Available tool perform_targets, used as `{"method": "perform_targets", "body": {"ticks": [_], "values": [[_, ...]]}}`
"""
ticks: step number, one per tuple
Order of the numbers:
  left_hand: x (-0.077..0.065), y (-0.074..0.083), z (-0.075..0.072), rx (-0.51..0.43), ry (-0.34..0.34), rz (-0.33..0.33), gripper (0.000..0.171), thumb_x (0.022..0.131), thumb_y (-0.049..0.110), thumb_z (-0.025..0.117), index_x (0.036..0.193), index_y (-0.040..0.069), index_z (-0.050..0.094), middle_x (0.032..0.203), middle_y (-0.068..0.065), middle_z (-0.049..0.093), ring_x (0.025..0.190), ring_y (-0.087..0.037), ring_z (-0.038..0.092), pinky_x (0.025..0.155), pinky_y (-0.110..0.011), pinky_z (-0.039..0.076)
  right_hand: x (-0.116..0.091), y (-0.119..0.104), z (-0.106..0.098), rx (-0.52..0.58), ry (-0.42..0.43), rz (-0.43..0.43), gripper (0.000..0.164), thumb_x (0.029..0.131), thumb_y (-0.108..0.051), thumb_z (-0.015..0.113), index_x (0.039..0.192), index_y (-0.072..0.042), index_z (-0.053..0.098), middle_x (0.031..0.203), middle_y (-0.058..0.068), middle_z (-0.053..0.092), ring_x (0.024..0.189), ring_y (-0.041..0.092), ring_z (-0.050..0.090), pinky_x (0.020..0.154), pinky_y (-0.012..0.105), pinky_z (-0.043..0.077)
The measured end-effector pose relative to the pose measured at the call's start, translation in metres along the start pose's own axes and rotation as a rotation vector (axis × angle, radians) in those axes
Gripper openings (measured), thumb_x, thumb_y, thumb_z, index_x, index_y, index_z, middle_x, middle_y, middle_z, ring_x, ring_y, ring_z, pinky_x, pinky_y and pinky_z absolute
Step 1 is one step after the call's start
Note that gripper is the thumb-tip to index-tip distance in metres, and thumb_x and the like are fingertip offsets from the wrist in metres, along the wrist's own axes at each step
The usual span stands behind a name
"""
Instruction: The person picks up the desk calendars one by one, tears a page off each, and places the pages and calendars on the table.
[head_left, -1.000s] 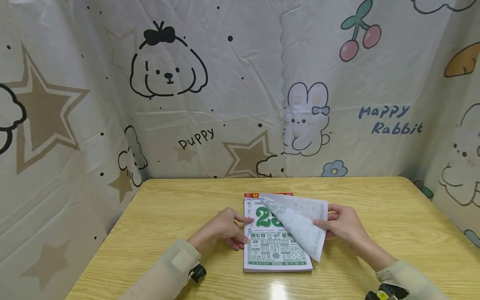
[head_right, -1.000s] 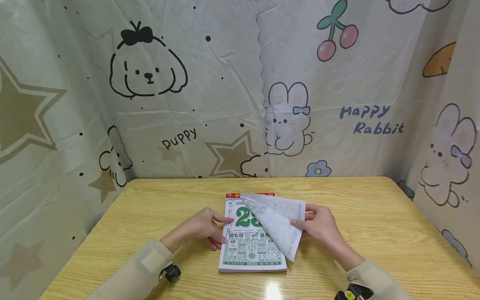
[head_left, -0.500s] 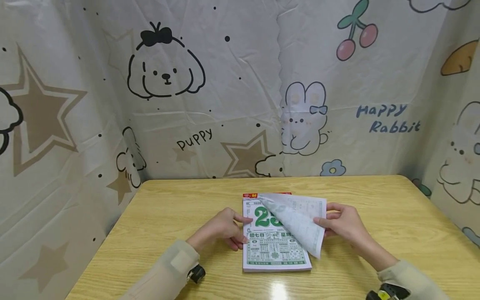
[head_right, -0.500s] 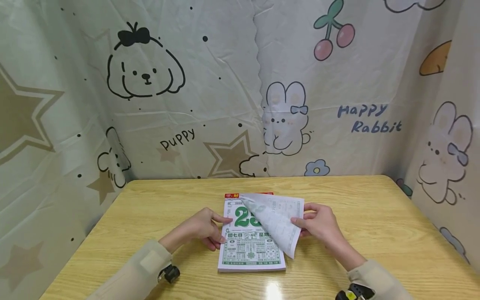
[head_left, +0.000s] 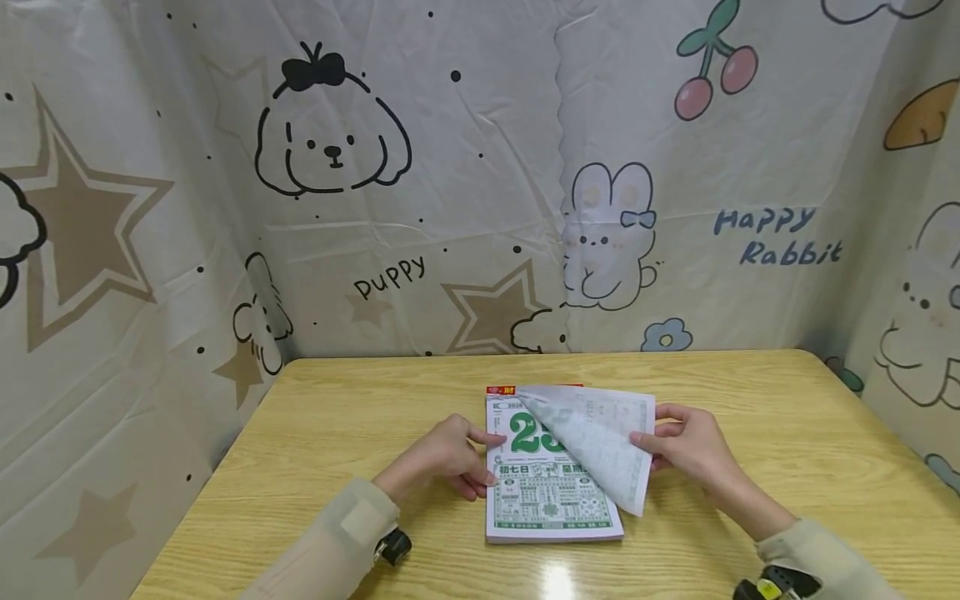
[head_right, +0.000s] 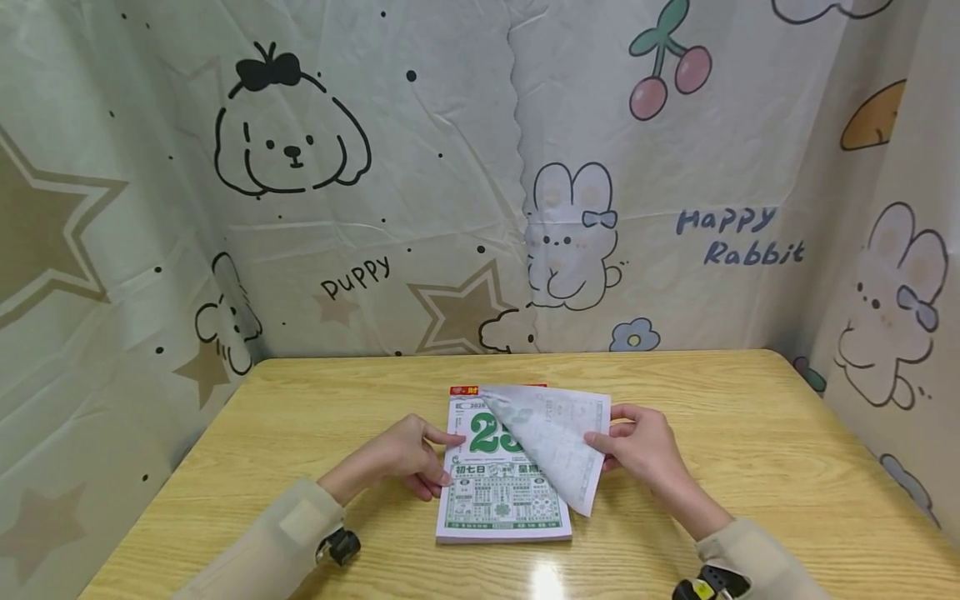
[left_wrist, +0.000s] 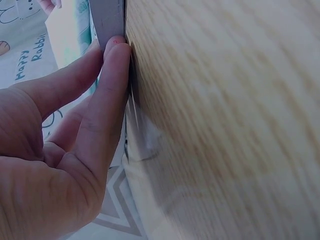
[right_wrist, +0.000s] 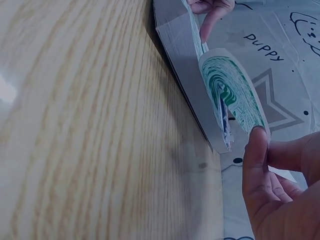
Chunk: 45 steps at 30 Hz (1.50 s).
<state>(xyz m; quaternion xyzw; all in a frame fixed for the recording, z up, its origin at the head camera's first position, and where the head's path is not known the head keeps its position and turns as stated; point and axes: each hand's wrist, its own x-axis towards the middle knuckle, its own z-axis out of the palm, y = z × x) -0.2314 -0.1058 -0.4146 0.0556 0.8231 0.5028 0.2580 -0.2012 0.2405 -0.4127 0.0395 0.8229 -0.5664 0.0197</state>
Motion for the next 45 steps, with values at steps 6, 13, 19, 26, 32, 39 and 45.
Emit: {"method": "perform_targets", "body": {"ticks": [6, 13, 19, 26, 32, 39, 45], "values": [[-0.001, 0.001, -0.001, -0.006, -0.003, 0.002, 0.058, 0.082, -0.009, 0.086, 0.135, 0.009, 0.073, 0.077, -0.019, 0.074, 0.059, -0.024, 0.072, 0.056, -0.038, 0.065, 0.000, 0.002, -0.004, 0.006, 0.007, 0.008, 0.052, 0.093, -0.002, 0.081, 0.133, 0.016, 0.053, 0.089, 0.013, 0.075, 0.066, 0.022, 0.071, 0.060, 0.037, 0.065], [-0.001, 0.000, -0.001, -0.008, -0.001, -0.001, 0.057, 0.082, -0.008, 0.086, 0.135, 0.009, 0.073, 0.077, -0.019, 0.074, 0.059, -0.024, 0.072, 0.056, -0.038, 0.065, -0.001, 0.005, -0.009, 0.005, 0.010, 0.017, 0.050, 0.093, -0.002, 0.081, 0.131, 0.016, 0.054, 0.089, 0.012, 0.075, 0.066, 0.020, 0.070, 0.060, 0.036, 0.065], [-0.001, 0.000, -0.001, 0.005, 0.002, -0.007, 0.058, 0.082, -0.008, 0.086, 0.136, 0.010, 0.073, 0.078, -0.018, 0.074, 0.059, -0.023, 0.071, 0.056, -0.037, 0.065, -0.001, 0.006, -0.011, 0.006, 0.006, 0.019, 0.050, 0.093, -0.003, 0.080, 0.131, 0.016, 0.053, 0.088, 0.011, 0.075, 0.065, 0.020, 0.069, 0.059, 0.036, 0.065], [0.000, 0.000, 0.000, 0.013, 0.011, -0.014, 0.058, 0.082, -0.007, 0.087, 0.136, 0.011, 0.073, 0.080, -0.018, 0.074, 0.059, -0.023, 0.071, 0.056, -0.036, 0.065, -0.001, 0.007, -0.012, 0.022, 0.005, 0.013, 0.048, 0.093, -0.002, 0.080, 0.129, 0.016, 0.055, 0.088, 0.012, 0.075, 0.064, 0.020, 0.069, 0.059, 0.036, 0.065], [0.000, 0.000, 0.000, 0.011, 0.019, -0.022, 0.059, 0.082, -0.008, 0.087, 0.136, 0.012, 0.073, 0.080, -0.018, 0.074, 0.059, -0.024, 0.071, 0.056, -0.036, 0.065, -0.002, 0.007, -0.011, 0.034, -0.002, 0.009, 0.049, 0.092, 0.000, 0.080, 0.130, 0.017, 0.053, 0.087, 0.011, 0.075, 0.062, 0.020, 0.069, 0.059, 0.035, 0.065], [0.000, -0.001, 0.000, 0.006, 0.019, -0.021, 0.058, 0.082, -0.008, 0.086, 0.135, 0.011, 0.073, 0.080, -0.018, 0.074, 0.060, -0.024, 0.072, 0.056, -0.036, 0.065, -0.003, 0.010, -0.016, 0.019, 0.006, 0.023, 0.052, 0.093, -0.001, 0.080, 0.132, 0.017, 0.051, 0.087, 0.011, 0.075, 0.062, 0.019, 0.068, 0.059, 0.034, 0.064], [0.000, 0.000, 0.001, 0.019, 0.024, -0.017, 0.058, 0.082, -0.008, 0.086, 0.135, 0.012, 0.073, 0.081, -0.017, 0.074, 0.060, -0.025, 0.072, 0.056, -0.036, 0.065, -0.003, 0.014, -0.022, 0.041, 0.009, 0.039, 0.057, 0.093, -0.001, 0.079, 0.136, 0.018, 0.047, 0.087, 0.009, 0.075, 0.062, 0.017, 0.069, 0.060, 0.034, 0.065]]}}
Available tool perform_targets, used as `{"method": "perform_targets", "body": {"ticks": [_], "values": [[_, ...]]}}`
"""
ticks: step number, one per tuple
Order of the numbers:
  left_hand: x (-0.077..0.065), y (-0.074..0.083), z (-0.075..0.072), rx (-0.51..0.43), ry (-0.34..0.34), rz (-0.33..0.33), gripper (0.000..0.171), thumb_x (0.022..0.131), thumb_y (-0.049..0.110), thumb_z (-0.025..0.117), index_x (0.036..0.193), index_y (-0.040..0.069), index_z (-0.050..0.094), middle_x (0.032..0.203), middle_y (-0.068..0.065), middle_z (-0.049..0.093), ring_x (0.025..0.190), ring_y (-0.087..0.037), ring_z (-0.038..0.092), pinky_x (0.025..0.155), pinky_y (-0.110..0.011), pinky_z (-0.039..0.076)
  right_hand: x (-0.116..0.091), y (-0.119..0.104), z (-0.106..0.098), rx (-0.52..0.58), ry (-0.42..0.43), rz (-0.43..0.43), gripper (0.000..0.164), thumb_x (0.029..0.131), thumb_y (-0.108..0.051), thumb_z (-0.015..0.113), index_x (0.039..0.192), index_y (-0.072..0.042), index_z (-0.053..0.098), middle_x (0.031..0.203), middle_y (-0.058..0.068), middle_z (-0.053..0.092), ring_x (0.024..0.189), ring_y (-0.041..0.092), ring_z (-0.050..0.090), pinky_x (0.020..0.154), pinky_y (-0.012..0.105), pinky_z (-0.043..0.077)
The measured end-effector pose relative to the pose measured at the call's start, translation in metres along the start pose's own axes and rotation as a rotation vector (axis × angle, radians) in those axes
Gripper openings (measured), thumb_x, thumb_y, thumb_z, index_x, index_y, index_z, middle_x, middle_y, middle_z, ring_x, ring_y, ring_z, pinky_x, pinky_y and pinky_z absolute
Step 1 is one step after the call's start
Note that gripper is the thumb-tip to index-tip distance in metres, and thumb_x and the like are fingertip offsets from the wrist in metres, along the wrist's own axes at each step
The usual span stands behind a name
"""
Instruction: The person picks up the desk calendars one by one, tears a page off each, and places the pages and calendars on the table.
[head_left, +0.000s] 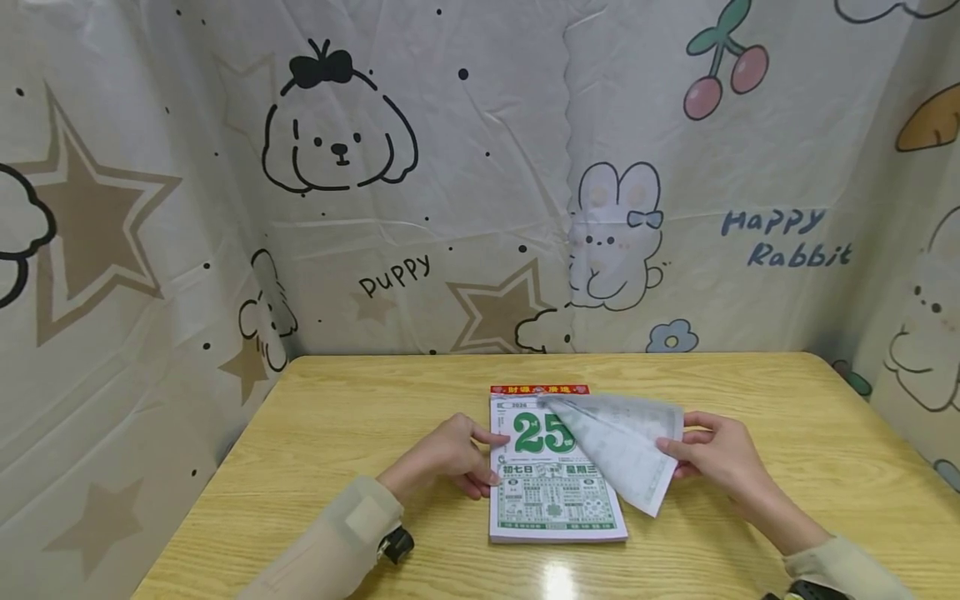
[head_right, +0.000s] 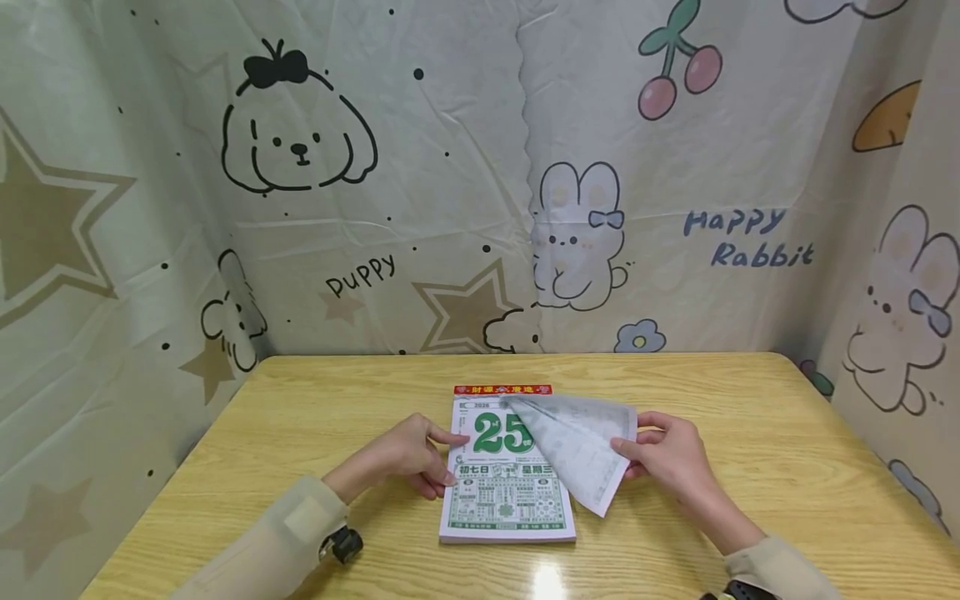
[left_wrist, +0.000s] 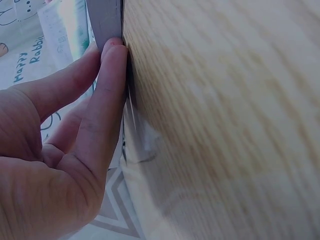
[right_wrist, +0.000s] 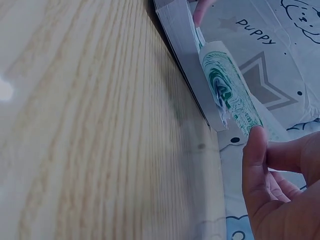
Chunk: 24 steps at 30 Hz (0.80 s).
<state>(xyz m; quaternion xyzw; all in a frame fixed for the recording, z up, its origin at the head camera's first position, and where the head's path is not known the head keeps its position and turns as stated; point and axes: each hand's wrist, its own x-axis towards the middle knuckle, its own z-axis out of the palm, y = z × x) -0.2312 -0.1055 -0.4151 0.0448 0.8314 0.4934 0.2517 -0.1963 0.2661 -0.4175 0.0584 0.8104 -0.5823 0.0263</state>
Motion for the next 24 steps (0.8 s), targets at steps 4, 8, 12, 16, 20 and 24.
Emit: {"method": "perform_targets", "body": {"ticks": [4, 8, 12, 16, 20, 24], "values": [[-0.0006, 0.0006, 0.0001, -0.001, 0.004, 0.000, 0.058, 0.082, -0.009, 0.086, 0.135, 0.011, 0.073, 0.080, -0.017, 0.074, 0.060, -0.025, 0.072, 0.056, -0.036, 0.065, -0.0003, 0.0003, -0.0012, 0.006, 0.003, -0.005, 0.056, 0.093, 0.000, 0.079, 0.135, 0.018, 0.048, 0.087, 0.009, 0.074, 0.062, 0.017, 0.069, 0.060, 0.034, 0.065], [-0.0003, 0.0008, 0.0005, -0.007, 0.002, -0.001, 0.058, 0.082, -0.009, 0.086, 0.135, 0.010, 0.073, 0.079, -0.017, 0.074, 0.059, -0.024, 0.072, 0.055, -0.036, 0.065, -0.0015, 0.0004, -0.0017, -0.006, 0.010, -0.008, 0.055, 0.092, -0.001, 0.080, 0.133, 0.018, 0.049, 0.087, 0.009, 0.074, 0.062, 0.017, 0.069, 0.060, 0.034, 0.065], [0.0005, 0.0004, 0.0012, -0.012, 0.001, -0.006, 0.057, 0.081, -0.010, 0.086, 0.134, 0.010, 0.074, 0.078, -0.018, 0.074, 0.058, -0.024, 0.072, 0.055, -0.036, 0.065, -0.0018, 0.0012, -0.0032, -0.009, 0.013, -0.003, 0.054, 0.093, -0.002, 0.080, 0.133, 0.018, 0.049, 0.087, 0.008, 0.074, 0.062, 0.017, 0.069, 0.060, 0.033, 0.065], [0.0008, 0.0004, 0.0015, -0.014, 0.001, -0.008, 0.057, 0.081, -0.010, 0.086, 0.134, 0.010, 0.074, 0.078, -0.018, 0.074, 0.058, -0.024, 0.071, 0.055, -0.036, 0.065, -0.0017, 0.0020, -0.0038, 0.008, 0.010, 0.001, 0.055, 0.093, -0.001, 0.079, 0.133, 0.017, 0.047, 0.087, 0.008, 0.074, 0.062, 0.016, 0.069, 0.060, 0.033, 0.065], [0.0005, 0.0006, 0.0015, -0.018, 0.000, -0.005, 0.057, 0.082, -0.010, 0.086, 0.134, 0.009, 0.073, 0.079, -0.018, 0.074, 0.058, -0.024, 0.071, 0.055, -0.036, 0.065, -0.0022, 0.0027, -0.0050, 0.010, 0.011, 0.002, 0.058, 0.093, 0.000, 0.079, 0.137, 0.019, 0.046, 0.088, 0.008, 0.074, 0.063, 0.016, 0.069, 0.060, 0.032, 0.064], [0.0006, 0.0006, 0.0015, -0.020, 0.000, -0.001, 0.057, 0.082, -0.010, 0.085, 0.134, 0.009, 0.073, 0.078, -0.019, 0.074, 0.058, -0.024, 0.071, 0.055, -0.036, 0.065, -0.0030, 0.0034, -0.0069, 0.002, 0.013, 0.006, 0.061, 0.093, -0.001, 0.079, 0.139, 0.019, 0.044, 0.089, 0.008, 0.075, 0.064, 0.015, 0.069, 0.060, 0.031, 0.064]]}}
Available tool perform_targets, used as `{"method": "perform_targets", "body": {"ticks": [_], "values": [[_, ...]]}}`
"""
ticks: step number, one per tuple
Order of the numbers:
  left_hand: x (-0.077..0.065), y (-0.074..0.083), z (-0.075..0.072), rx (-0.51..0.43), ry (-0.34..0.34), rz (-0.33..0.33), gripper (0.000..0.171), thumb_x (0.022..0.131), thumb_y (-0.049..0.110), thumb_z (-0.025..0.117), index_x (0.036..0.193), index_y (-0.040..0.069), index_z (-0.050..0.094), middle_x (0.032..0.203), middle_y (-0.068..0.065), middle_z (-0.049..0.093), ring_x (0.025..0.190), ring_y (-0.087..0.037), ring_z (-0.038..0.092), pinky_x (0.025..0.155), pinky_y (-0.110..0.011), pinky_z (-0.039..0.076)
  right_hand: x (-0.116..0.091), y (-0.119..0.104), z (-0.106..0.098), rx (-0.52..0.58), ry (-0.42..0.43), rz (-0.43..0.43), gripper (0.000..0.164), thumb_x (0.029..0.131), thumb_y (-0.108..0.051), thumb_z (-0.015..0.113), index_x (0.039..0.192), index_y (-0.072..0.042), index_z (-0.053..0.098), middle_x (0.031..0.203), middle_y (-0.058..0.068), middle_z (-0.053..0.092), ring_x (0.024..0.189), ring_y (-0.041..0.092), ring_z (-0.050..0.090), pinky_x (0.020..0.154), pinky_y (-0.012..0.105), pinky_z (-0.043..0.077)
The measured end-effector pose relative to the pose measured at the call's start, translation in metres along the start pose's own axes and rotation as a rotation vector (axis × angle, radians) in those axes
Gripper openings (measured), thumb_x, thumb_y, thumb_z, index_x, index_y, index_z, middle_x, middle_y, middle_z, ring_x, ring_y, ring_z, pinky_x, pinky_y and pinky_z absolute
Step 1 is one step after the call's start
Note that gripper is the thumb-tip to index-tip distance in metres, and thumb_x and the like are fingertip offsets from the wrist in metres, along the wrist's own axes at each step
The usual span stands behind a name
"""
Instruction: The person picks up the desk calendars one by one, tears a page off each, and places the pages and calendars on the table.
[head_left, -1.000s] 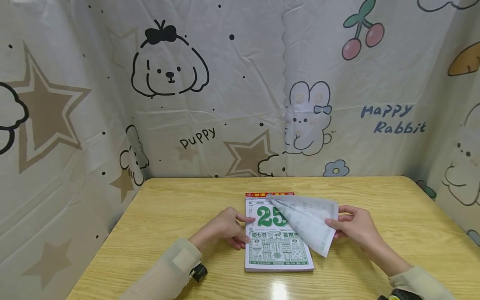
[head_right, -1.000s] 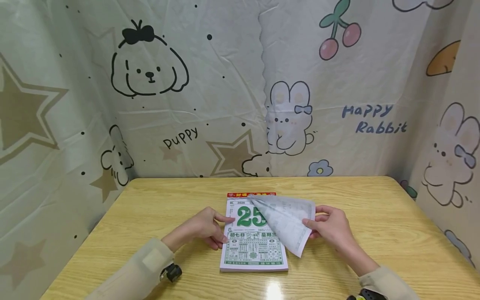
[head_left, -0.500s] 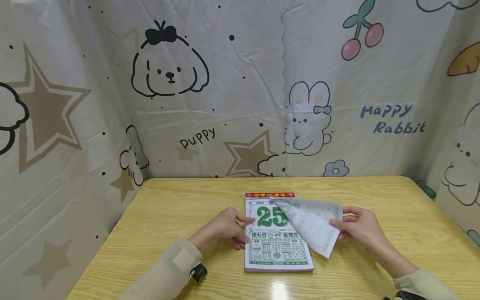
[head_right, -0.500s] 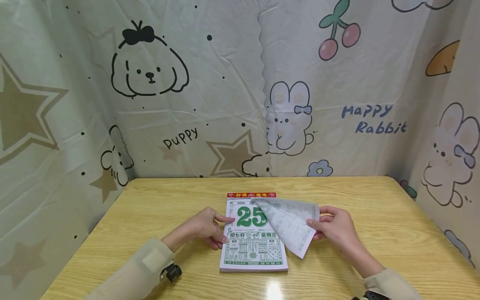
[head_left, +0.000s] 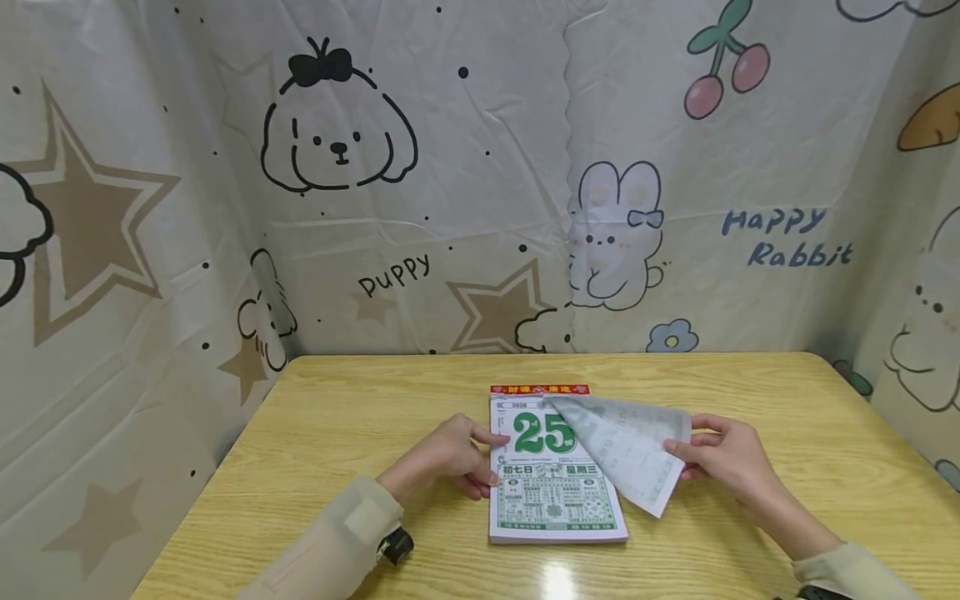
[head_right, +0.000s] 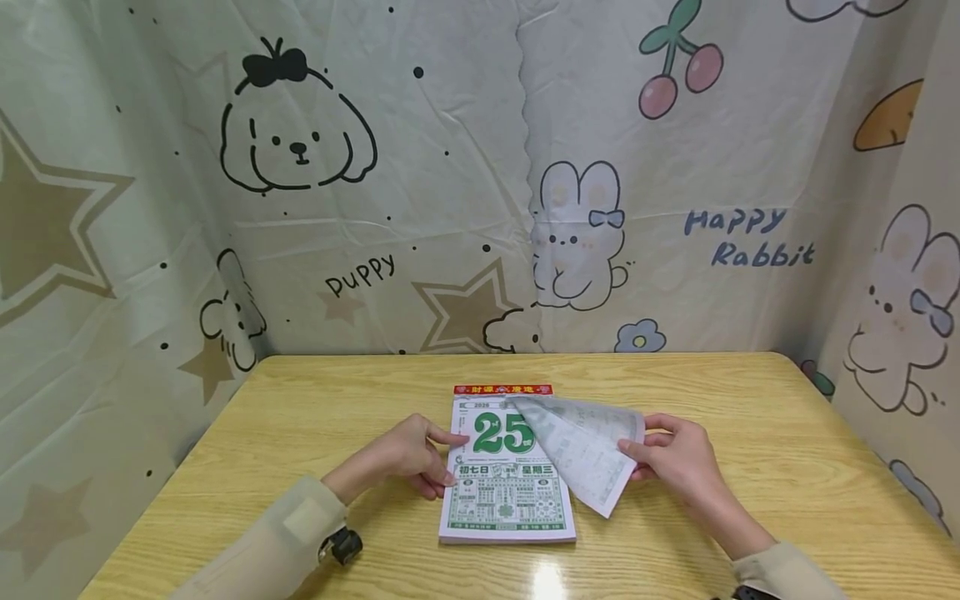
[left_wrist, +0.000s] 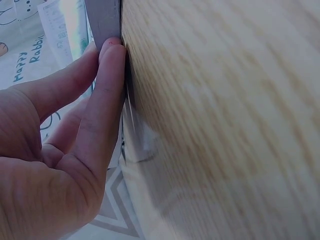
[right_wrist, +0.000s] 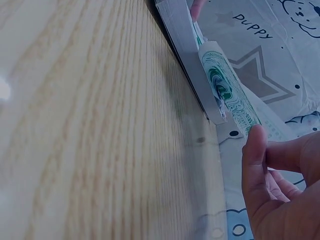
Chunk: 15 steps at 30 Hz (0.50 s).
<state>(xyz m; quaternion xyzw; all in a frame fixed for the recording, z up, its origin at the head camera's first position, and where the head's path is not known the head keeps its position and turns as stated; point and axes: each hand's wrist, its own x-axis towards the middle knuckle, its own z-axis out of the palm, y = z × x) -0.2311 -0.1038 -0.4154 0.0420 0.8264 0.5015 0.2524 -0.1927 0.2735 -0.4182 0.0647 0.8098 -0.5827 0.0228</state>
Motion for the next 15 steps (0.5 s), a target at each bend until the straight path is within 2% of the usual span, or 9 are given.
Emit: {"method": "perform_targets", "body": {"ticks": [15], "values": [[0.0010, -0.0014, -0.0014, -0.002, -0.001, -0.005, 0.058, 0.082, -0.009, 0.086, 0.134, 0.010, 0.073, 0.078, -0.019, 0.074, 0.060, -0.025, 0.072, 0.056, -0.037, 0.065, 0.0022, 0.0029, -0.0041, -0.015, 0.002, 0.040, 0.063, 0.094, -0.002, 0.079, 0.141, 0.019, 0.043, 0.087, 0.006, 0.073, 0.065, 0.016, 0.068, 0.060, 0.031, 0.064]]}}
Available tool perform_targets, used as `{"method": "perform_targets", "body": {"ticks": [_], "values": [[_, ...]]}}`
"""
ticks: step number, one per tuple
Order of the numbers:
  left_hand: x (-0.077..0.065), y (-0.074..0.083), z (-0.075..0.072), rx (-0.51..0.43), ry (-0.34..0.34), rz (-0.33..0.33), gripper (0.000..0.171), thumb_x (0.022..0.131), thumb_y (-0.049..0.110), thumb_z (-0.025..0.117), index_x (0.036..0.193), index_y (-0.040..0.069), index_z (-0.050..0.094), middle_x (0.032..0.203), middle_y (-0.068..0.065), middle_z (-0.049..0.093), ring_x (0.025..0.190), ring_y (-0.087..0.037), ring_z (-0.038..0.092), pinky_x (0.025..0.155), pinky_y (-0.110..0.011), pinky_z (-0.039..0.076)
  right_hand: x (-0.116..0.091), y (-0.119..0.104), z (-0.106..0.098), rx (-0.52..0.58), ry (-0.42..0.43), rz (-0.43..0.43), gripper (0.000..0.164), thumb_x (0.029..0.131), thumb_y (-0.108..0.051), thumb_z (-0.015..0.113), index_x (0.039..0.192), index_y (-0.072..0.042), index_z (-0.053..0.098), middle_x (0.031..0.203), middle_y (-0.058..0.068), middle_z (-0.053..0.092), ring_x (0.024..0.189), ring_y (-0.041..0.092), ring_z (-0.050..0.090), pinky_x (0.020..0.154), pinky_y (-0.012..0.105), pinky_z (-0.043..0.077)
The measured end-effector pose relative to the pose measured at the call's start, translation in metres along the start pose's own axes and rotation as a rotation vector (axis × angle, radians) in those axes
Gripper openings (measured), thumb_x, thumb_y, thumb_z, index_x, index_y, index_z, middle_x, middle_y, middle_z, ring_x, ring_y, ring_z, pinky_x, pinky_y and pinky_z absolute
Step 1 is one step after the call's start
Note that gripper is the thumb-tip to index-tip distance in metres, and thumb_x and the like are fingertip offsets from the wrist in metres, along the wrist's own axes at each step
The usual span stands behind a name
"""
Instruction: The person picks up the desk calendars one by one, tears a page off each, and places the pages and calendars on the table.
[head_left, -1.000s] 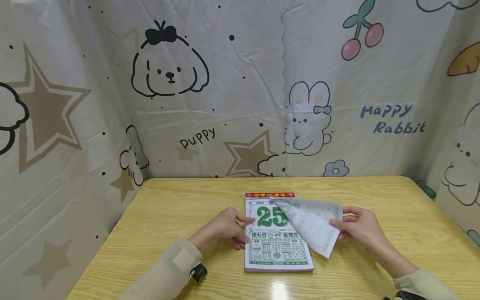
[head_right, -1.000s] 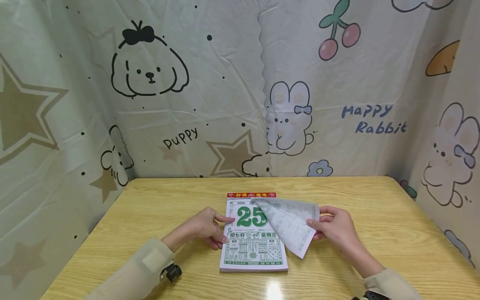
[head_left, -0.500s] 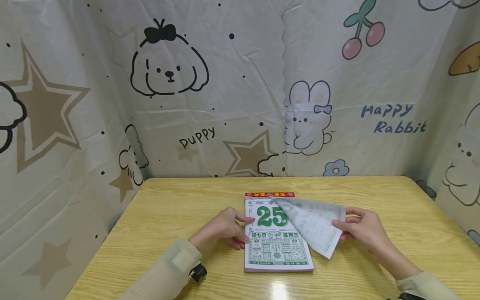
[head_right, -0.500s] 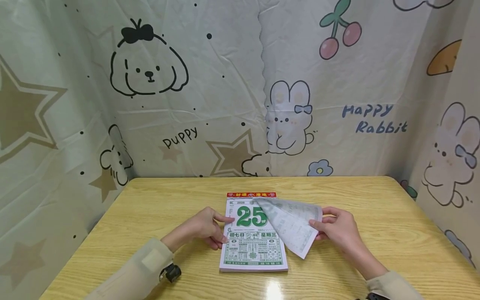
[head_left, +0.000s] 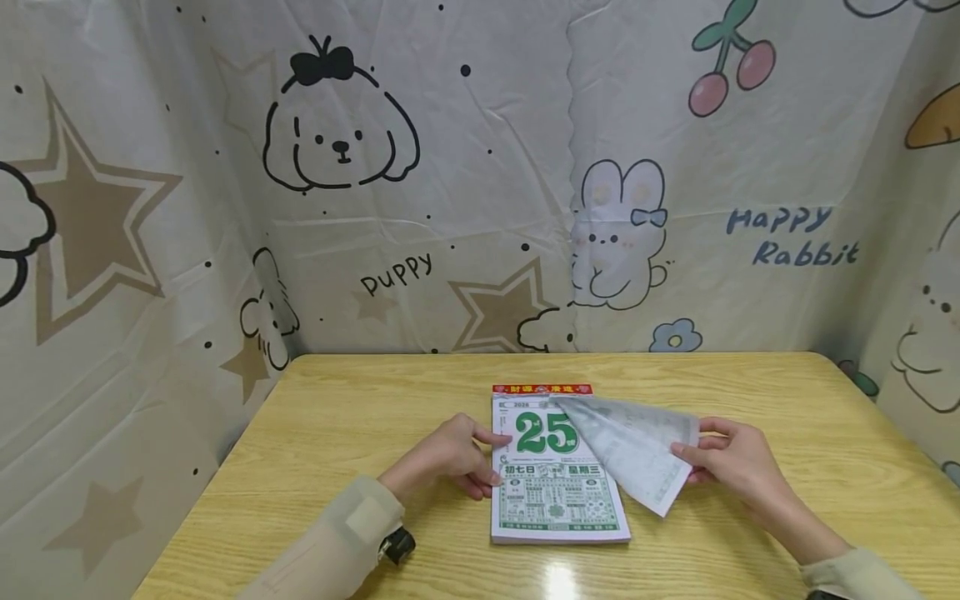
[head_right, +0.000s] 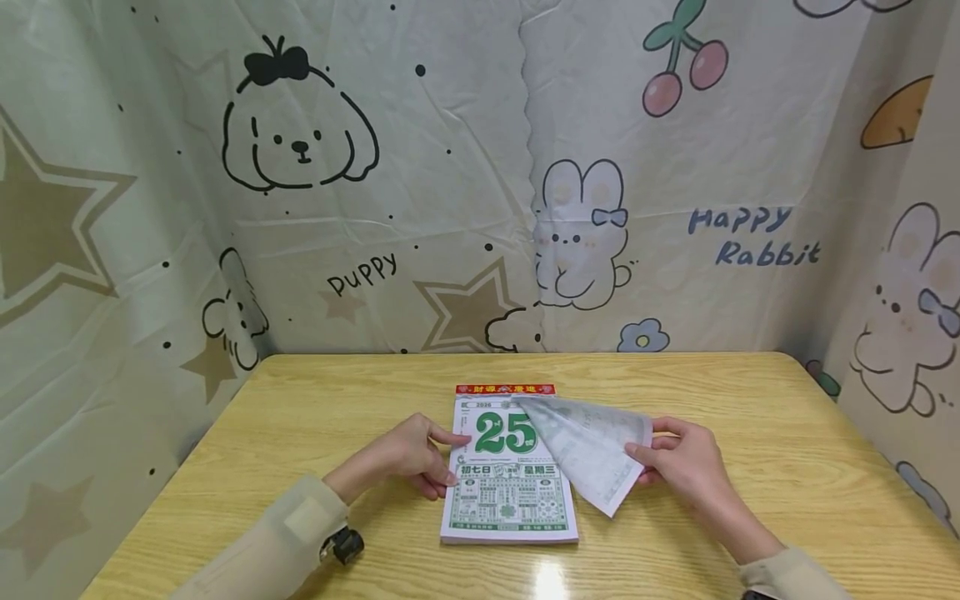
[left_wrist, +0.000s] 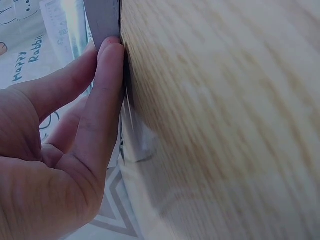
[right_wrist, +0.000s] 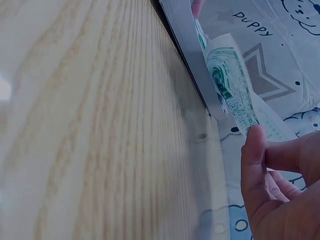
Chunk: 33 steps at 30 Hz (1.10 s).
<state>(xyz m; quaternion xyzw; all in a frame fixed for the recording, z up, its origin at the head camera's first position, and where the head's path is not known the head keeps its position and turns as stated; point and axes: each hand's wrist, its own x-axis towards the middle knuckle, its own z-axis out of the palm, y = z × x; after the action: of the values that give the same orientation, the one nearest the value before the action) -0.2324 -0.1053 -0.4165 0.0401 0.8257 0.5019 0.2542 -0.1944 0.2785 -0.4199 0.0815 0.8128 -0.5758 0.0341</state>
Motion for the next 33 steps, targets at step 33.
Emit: {"method": "perform_targets", "body": {"ticks": [33], "values": [[0.0000, -0.0026, -0.0017, -0.027, -0.007, -0.001, 0.059, 0.081, -0.010, 0.085, 0.135, 0.012, 0.073, 0.082, -0.019, 0.074, 0.060, -0.024, 0.072, 0.057, -0.037, 0.065, -0.0020, 0.0052, -0.0112, -0.002, -0.002, 0.007, 0.063, 0.094, -0.002, 0.078, 0.141, 0.020, 0.041, 0.088, 0.007, 0.073, 0.065, 0.017, 0.069, 0.060, 0.032, 0.065]]}}
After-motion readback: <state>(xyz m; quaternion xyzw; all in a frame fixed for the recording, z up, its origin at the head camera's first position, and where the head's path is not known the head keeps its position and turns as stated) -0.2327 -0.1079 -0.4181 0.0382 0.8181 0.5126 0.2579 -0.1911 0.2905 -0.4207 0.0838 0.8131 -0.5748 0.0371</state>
